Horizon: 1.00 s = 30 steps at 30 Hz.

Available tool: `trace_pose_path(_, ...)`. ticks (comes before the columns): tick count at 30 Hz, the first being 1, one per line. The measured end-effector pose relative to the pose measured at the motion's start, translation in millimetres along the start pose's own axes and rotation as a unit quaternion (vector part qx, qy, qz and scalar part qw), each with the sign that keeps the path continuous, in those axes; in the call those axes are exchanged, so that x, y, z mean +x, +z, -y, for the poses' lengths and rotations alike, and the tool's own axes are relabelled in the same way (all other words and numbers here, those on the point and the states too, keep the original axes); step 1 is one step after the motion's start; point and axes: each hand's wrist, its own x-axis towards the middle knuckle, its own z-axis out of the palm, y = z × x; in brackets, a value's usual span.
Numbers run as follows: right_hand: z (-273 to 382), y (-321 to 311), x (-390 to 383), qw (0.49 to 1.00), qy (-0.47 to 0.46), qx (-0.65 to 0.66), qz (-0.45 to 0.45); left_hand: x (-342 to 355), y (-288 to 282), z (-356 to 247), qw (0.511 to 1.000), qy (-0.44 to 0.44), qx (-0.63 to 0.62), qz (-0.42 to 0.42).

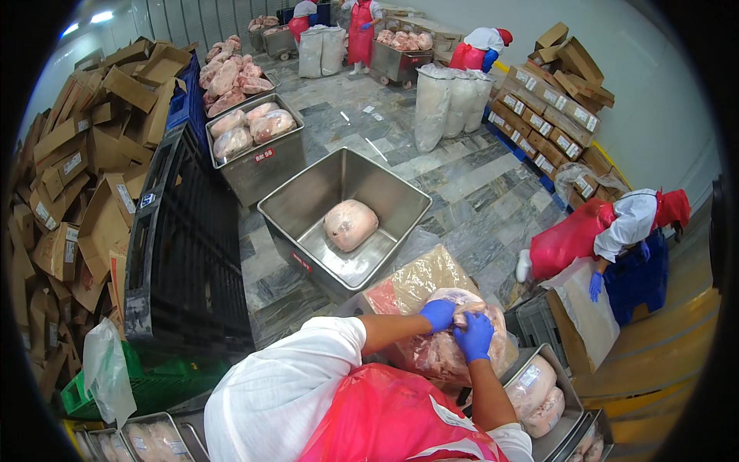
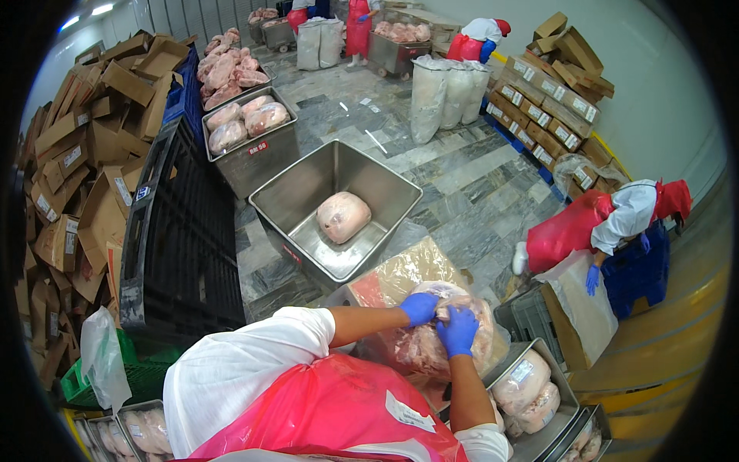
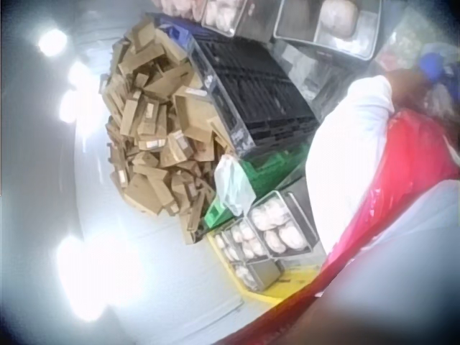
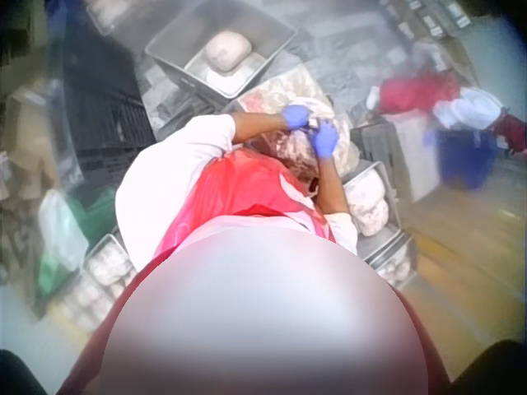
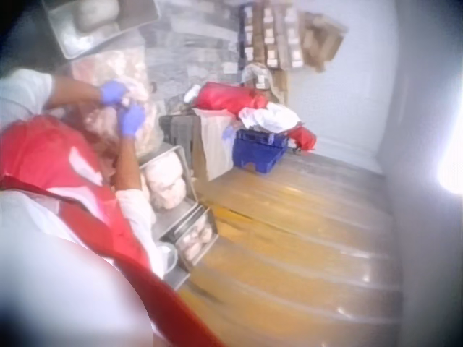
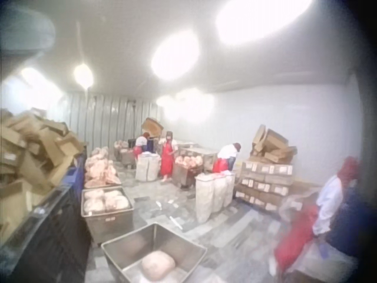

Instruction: The person unwraps a large piece of raw meat and uses a knife to trim fat and connective tissue. They repeatedly cut and pull away sections of the meat, placing trimmed pieces into a metal tray.

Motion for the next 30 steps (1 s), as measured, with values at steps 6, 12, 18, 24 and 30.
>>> trace_pose_path(6,-15.4,3.2,-4.9,0.999,-0.024,0.007,-0.029,4.1,-30.5,-34.0,0.983,-0.02,0.083,0.163)
trace_pose_path(12,-27.3,16.9,-6.2,0.997,0.008,0.046,-0.062,-8.6,-17.1,-14.9,0.996,0.003,-0.024,0.084)
trace_pose_path(18,-23.0,21.1,2.5,0.998,0.043,0.023,-0.051,4.0,1.5,-4.3,0.999,-0.007,-0.038,-0.004)
trace_pose_path(24,-13.1,17.0,-24.6,0.976,0.156,-0.076,-0.133,40.5,3.2,-41.5,0.979,0.016,0.068,0.194)
trace_pose_path(30,6.8,5.1,4.4,0.99,0.127,0.0,-0.059,92.3,79.6,73.1,0.982,0.078,-0.141,0.099)
